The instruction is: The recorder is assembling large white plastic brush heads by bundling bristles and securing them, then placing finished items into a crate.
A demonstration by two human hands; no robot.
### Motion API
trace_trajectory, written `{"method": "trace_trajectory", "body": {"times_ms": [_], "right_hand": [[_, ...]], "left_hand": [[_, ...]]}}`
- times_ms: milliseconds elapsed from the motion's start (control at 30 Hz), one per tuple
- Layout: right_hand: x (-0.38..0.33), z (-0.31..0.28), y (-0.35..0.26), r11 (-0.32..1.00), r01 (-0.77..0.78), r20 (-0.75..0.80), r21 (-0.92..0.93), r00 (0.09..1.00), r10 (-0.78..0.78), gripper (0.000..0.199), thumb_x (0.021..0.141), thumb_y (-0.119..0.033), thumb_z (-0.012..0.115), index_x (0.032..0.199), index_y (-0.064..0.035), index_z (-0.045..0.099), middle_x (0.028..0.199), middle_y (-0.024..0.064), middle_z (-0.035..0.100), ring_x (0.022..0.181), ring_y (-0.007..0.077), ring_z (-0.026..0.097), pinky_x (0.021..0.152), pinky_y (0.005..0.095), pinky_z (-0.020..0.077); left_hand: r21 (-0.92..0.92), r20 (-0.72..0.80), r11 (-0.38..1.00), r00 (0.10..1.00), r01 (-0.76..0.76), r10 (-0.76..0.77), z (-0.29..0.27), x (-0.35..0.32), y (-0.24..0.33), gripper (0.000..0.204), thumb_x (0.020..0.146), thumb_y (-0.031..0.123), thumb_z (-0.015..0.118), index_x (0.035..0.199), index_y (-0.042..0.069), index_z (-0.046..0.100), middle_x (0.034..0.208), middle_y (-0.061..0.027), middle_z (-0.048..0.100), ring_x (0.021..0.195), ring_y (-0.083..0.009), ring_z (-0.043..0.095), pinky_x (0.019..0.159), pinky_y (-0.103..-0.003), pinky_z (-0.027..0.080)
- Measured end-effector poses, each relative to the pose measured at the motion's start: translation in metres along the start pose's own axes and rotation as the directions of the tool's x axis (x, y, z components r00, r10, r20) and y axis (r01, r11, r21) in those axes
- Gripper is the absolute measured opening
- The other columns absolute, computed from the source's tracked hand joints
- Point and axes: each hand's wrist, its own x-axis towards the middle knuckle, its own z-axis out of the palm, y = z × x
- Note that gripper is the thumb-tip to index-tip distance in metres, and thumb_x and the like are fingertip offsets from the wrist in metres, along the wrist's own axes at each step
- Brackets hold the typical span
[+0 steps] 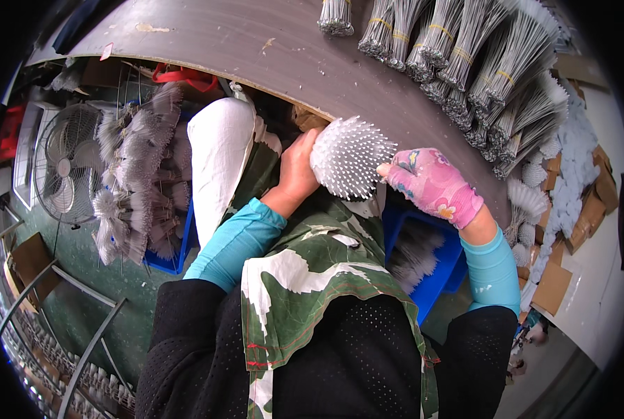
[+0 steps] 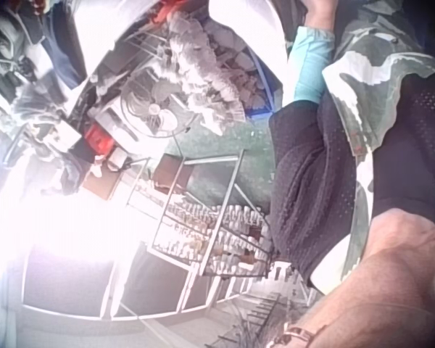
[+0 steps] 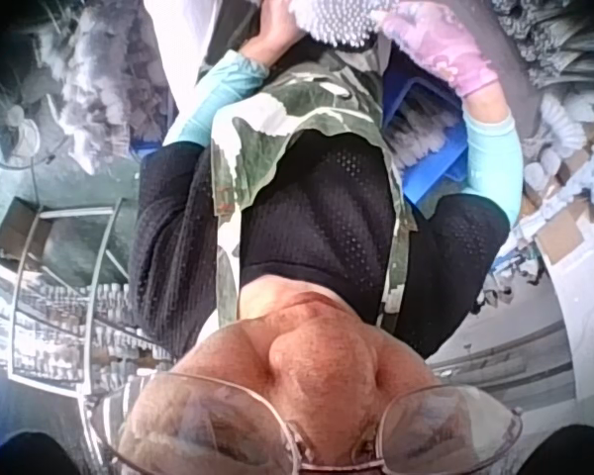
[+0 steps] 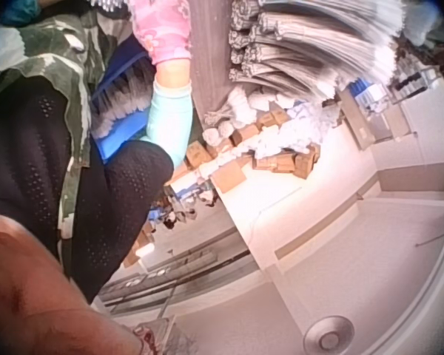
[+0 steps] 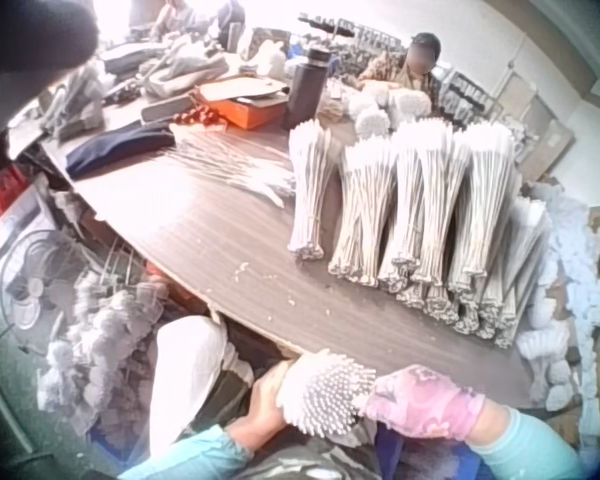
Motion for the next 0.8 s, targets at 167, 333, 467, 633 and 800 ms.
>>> {"method": "trace_trajectory", "body": {"times_ms": [167, 333, 467, 633, 800], "right_hand": [[0.0, 0.002, 0.002, 0.995, -0.046, 0.036, 0.085, 0.998, 0.043, 0.037, 0.087, -0.033, 0.058, 0.075, 0.0019, 0.061, 0.058, 0.0039, 0.051, 0.056, 0.0115, 0.047, 0.054, 0.0305, 0.0396], [-0.012, -0.003, 0.006, 0.834, -0.207, 0.201, 0.511, 0.972, 0.117, 0.036, 0.089, -0.034, 0.056, 0.081, 0.0008, 0.063, 0.068, -0.0015, 0.057, 0.06, 0.0059, 0.048, 0.057, 0.0243, 0.0408], [-0.024, -0.004, 0.003, 0.812, -0.189, 0.168, 0.552, 0.979, 0.114, 0.037, 0.09, -0.034, 0.054, 0.082, 0.0008, 0.061, 0.07, -0.0022, 0.057, 0.059, 0.0055, 0.047, 0.056, 0.0221, 0.0399], [-0.028, 0.01, 0.006, 0.864, -0.199, 0.172, 0.463, 0.976, 0.133, 0.037, 0.09, -0.035, 0.055, 0.075, -0.0012, 0.06, 0.059, -0.0005, 0.052, 0.056, 0.0086, 0.046, 0.056, 0.026, 0.0387], [-0.027, 0.025, 0.011, 0.899, -0.109, 0.108, 0.423, 0.992, 0.07, 0.039, 0.089, -0.035, 0.056, 0.068, -0.0019, 0.058, 0.055, 0.0037, 0.049, 0.054, 0.0134, 0.045, 0.056, 0.0306, 0.0386]], "left_hand": [[0.001, -0.007, 1.0, 1.0, 0.0, 0.0, 0.0, 0.0, 0.0, 0.036, 0.069, 0.01, 0.068, 0.103, 0.006, 0.055, 0.088, -0.0144, 0.059, 0.082, -0.034, 0.059, 0.069, -0.038, 0.048], [-0.027, -0.007, 1.0, 1.0, -0.006, 0.005, 0.002, -0.001, -0.003, 0.035, 0.071, 0.01, 0.067, 0.103, 0.006, 0.055, 0.09, -0.0149, 0.059, 0.084, -0.0351, 0.058, 0.07, -0.039, 0.048], [-0.059, 0.014, 0.998, 1.0, -0.011, 0.012, 0.004, -0.002, -0.004, 0.035, 0.072, 0.01, 0.066, 0.104, 0.005, 0.054, 0.093, -0.0155, 0.059, 0.087, -0.0362, 0.058, 0.072, -0.039, 0.048], [-0.207, 0.011, 0.976, 0.998, 0.066, -0.065, 0.013, -0.005, -0.021, 0.033, 0.074, 0.01, 0.065, 0.104, 0.005, 0.053, 0.091, -0.016, 0.06, 0.085, -0.037, 0.058, 0.071, -0.039, 0.048], [-0.141, 0.005, 0.988, 0.998, 0.066, -0.066, 0.01, -0.004, -0.012, 0.031, 0.074, 0.011, 0.066, 0.101, 0.005, 0.053, 0.089, -0.0163, 0.06, 0.082, -0.0374, 0.059, 0.069, -0.039, 0.048]]}}
